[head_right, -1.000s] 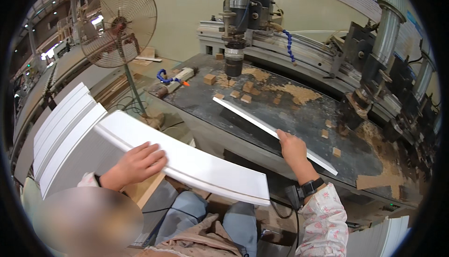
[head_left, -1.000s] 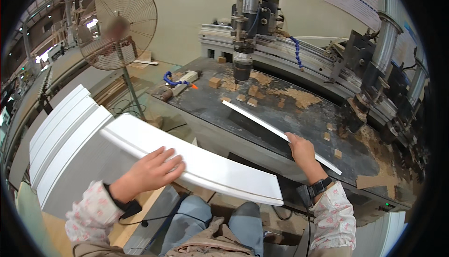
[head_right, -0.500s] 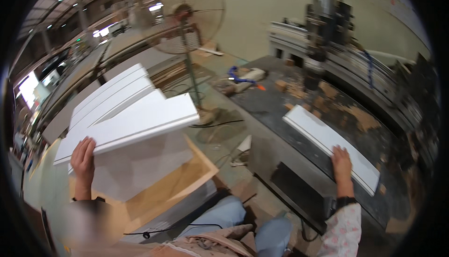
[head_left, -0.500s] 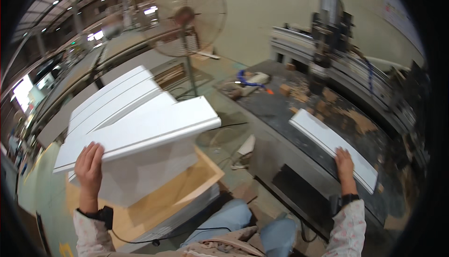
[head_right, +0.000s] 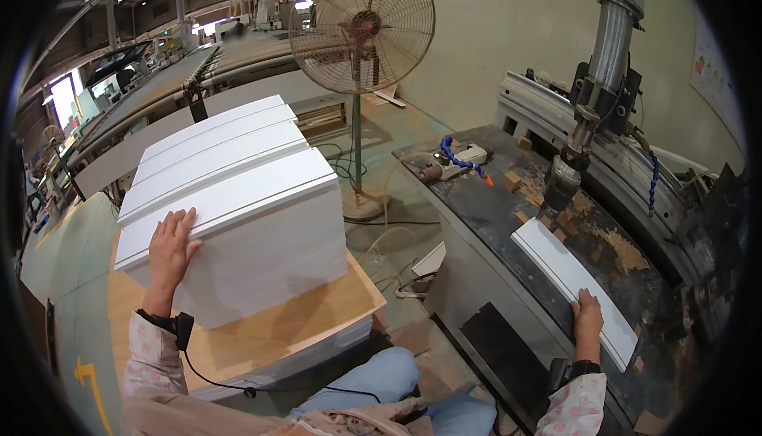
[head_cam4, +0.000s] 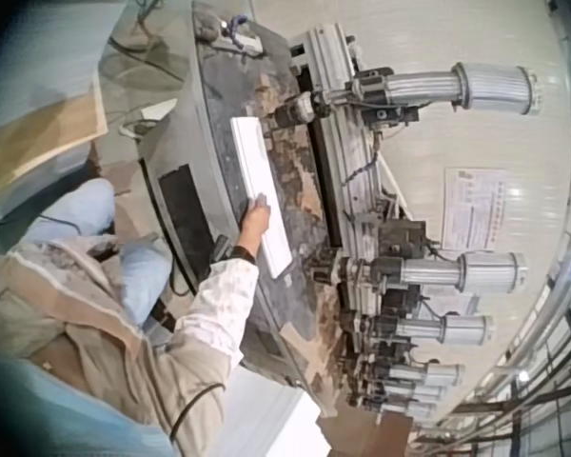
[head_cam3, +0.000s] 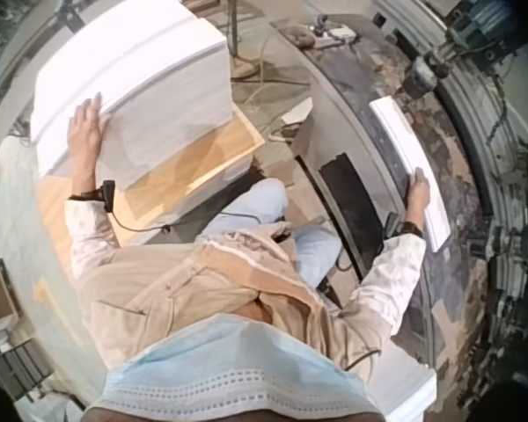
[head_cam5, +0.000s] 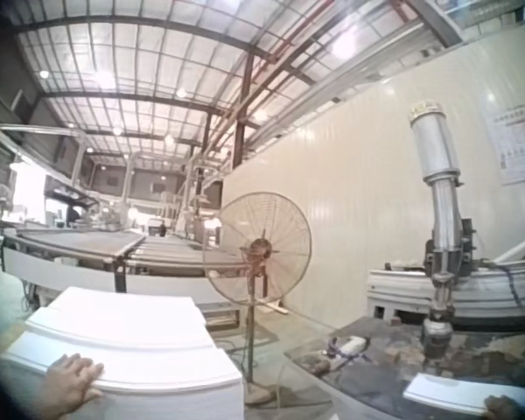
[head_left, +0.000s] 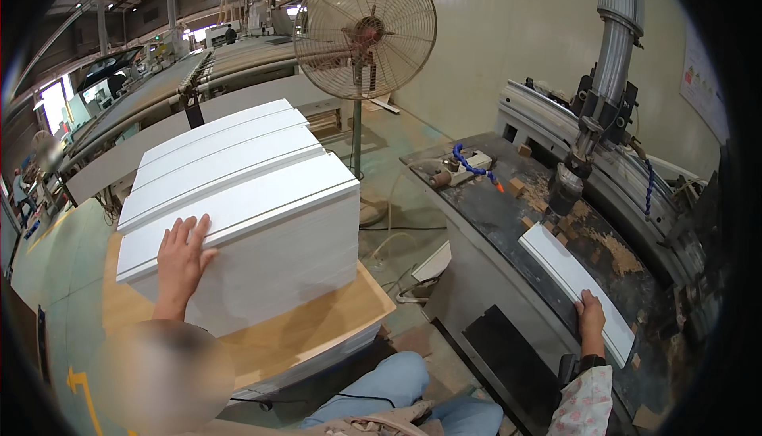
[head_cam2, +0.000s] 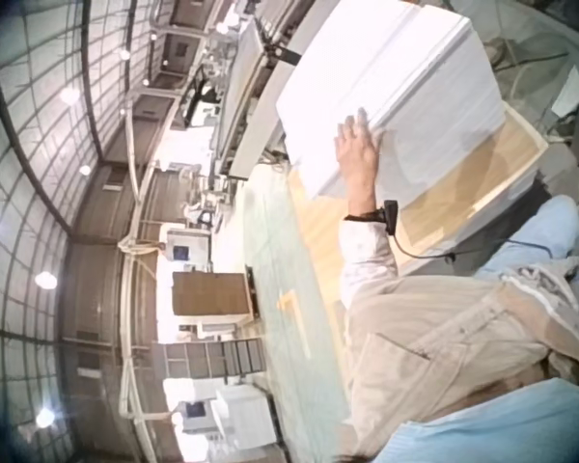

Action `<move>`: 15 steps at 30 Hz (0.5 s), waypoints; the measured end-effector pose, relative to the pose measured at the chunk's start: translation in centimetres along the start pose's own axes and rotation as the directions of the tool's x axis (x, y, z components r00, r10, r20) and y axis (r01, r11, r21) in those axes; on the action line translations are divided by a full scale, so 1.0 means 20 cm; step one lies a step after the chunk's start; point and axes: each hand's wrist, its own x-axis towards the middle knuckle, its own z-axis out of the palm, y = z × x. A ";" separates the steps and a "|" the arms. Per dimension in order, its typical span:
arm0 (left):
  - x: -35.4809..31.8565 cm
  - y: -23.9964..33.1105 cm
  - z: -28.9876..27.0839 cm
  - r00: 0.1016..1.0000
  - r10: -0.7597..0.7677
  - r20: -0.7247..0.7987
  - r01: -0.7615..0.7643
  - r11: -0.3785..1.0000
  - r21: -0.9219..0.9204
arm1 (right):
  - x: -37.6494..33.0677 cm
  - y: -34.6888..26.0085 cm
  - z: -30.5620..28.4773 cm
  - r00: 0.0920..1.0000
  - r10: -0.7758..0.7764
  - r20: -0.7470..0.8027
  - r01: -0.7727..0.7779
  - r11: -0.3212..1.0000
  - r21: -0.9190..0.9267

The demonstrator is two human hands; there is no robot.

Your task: Feeding wood panels into an industrial machine and stacking the processed pieces.

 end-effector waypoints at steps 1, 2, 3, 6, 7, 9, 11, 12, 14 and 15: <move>0.01 -0.02 0.03 1.000 0.004 0.002 -0.004 1.000 -0.007 | -0.01 0.01 0.00 1.000 0.005 0.001 -0.005 1.000 -0.006; 0.03 -0.03 0.05 1.000 -0.015 -0.010 0.015 1.000 -0.005 | -0.01 0.00 -0.01 1.000 0.027 0.010 -0.027 1.000 0.006; 0.05 -0.04 0.07 0.999 -0.029 -0.022 0.029 1.000 -0.007 | -0.02 -0.01 -0.02 0.998 0.053 0.020 -0.053 0.998 0.017; 0.08 -0.04 0.13 0.999 -0.048 0.002 0.048 0.992 -0.120 | -0.05 0.08 0.01 0.998 0.048 -0.045 -0.048 0.999 0.007; 0.09 -0.02 0.19 0.998 -0.048 -0.028 0.044 0.991 -0.130 | -0.05 0.11 0.00 0.994 0.104 0.031 -0.105 0.994 0.038; 0.07 0.05 0.22 0.963 0.038 -0.268 -0.066 0.993 -0.096 | -0.02 0.12 0.02 0.999 0.028 0.023 -0.029 0.999 0.028; 0.07 0.24 0.22 0.891 0.154 -0.427 -0.229 0.965 -0.131 | 0.05 0.04 0.10 0.992 -0.094 -0.085 0.095 0.995 0.011; 0.06 0.37 0.26 0.894 0.158 -0.420 -0.277 0.931 -0.237 | 0.09 -0.09 0.06 0.999 -0.033 0.022 0.033 0.999 0.034; 0.10 0.83 0.41 0.886 0.228 -0.404 -0.420 0.762 -0.492 | 0.08 -0.09 0.08 0.987 -0.070 -0.143 0.061 0.996 -0.066; 0.09 1.10 0.46 0.870 0.298 -0.393 -0.487 0.640 -0.594 | 0.09 -0.12 0.07 0.996 -0.024 -0.090 0.021 0.999 -0.042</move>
